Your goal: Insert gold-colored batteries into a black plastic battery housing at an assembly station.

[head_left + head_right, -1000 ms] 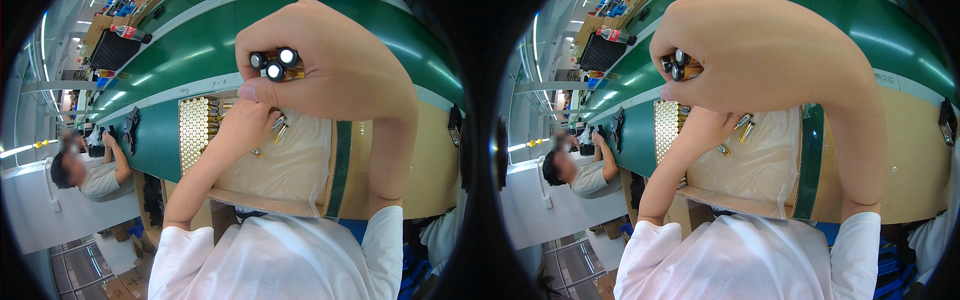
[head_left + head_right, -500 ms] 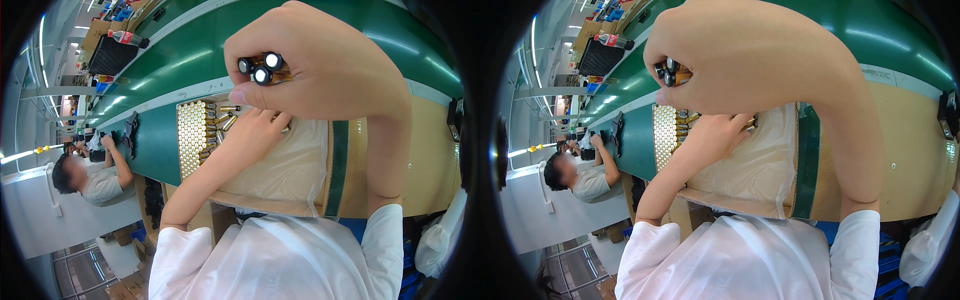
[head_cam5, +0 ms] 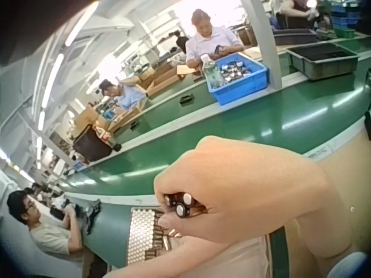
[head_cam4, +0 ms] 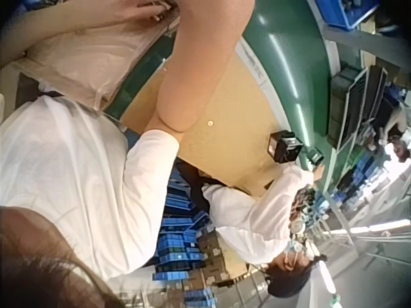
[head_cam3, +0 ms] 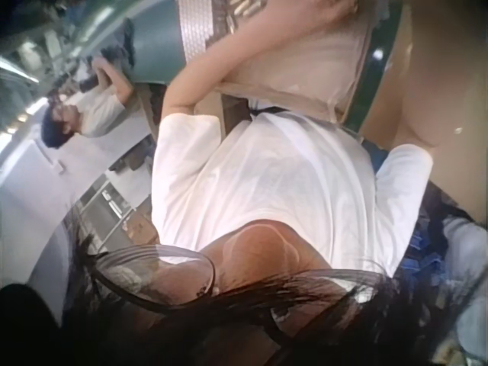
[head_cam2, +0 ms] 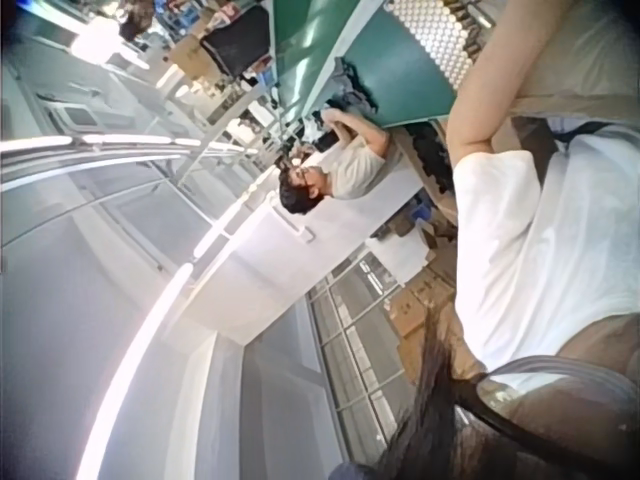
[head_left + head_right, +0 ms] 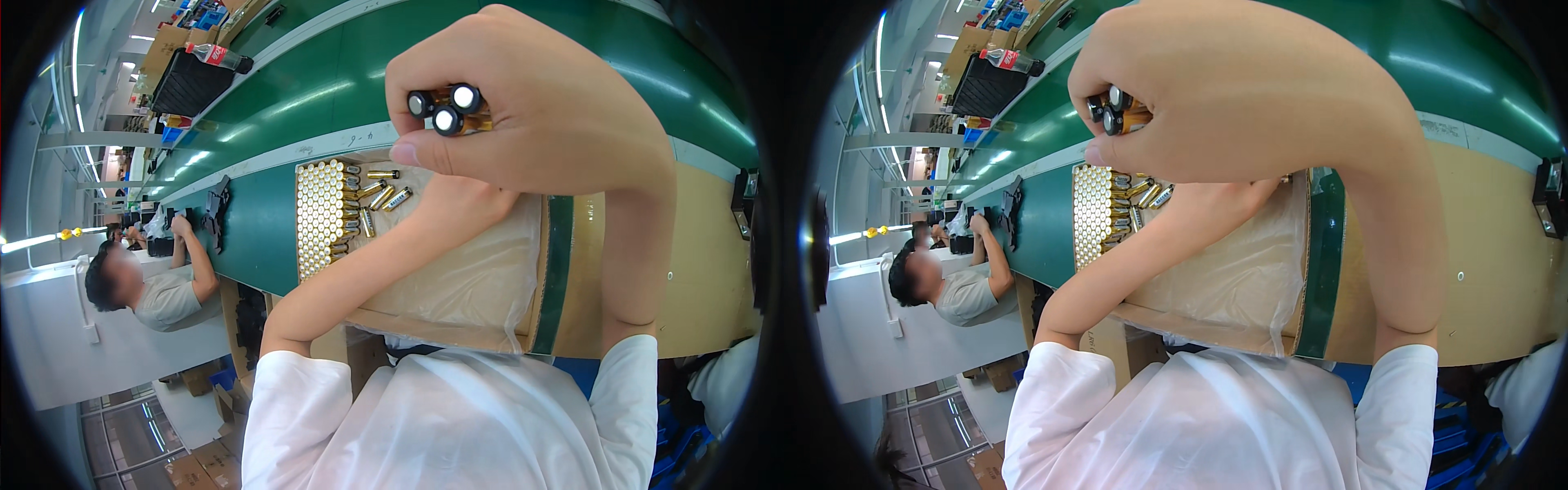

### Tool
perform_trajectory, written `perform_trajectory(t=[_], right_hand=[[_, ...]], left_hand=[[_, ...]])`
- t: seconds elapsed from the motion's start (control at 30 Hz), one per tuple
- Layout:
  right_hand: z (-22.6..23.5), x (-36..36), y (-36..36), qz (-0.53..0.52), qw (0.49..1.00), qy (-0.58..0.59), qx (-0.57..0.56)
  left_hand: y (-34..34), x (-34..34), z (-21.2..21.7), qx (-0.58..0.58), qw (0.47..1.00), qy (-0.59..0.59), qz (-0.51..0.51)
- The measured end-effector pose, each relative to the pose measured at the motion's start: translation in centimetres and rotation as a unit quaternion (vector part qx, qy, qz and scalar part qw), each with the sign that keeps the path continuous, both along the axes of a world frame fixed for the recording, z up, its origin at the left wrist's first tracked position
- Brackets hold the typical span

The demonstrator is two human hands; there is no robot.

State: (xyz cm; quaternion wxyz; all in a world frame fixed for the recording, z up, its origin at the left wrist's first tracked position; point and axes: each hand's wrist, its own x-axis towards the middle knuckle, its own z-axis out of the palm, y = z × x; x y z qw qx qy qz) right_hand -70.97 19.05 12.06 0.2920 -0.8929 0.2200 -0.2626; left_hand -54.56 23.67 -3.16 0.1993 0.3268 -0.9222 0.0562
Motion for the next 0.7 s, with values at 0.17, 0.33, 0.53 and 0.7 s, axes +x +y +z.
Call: perform_trajectory(t=[0.17, 0.33, 0.53, 0.7], right_hand=[[0.2, -0.3, 0.1, -0.011, 1.0, 0.023, 0.011], [0.1, -0.1, 0.0, -0.01, 1.0, 0.013, 0.006], [-0.2, 0.3, 0.2, -0.006, 1.0, -0.004, 0.0], [-0.5, 0.2, 0.4, -0.013, 1.0, -0.009, -0.001]], left_hand=[[0.8, 1.4, 0.6, 0.088, 0.995, 0.044, 0.025], [0.9, 1.6, 0.2, 0.198, 0.978, 0.049, 0.045], [1.2, 0.6, -0.2, 0.191, 0.976, 0.093, 0.051], [0.8, 0.1, -0.3, 0.136, 0.988, 0.059, 0.037]])
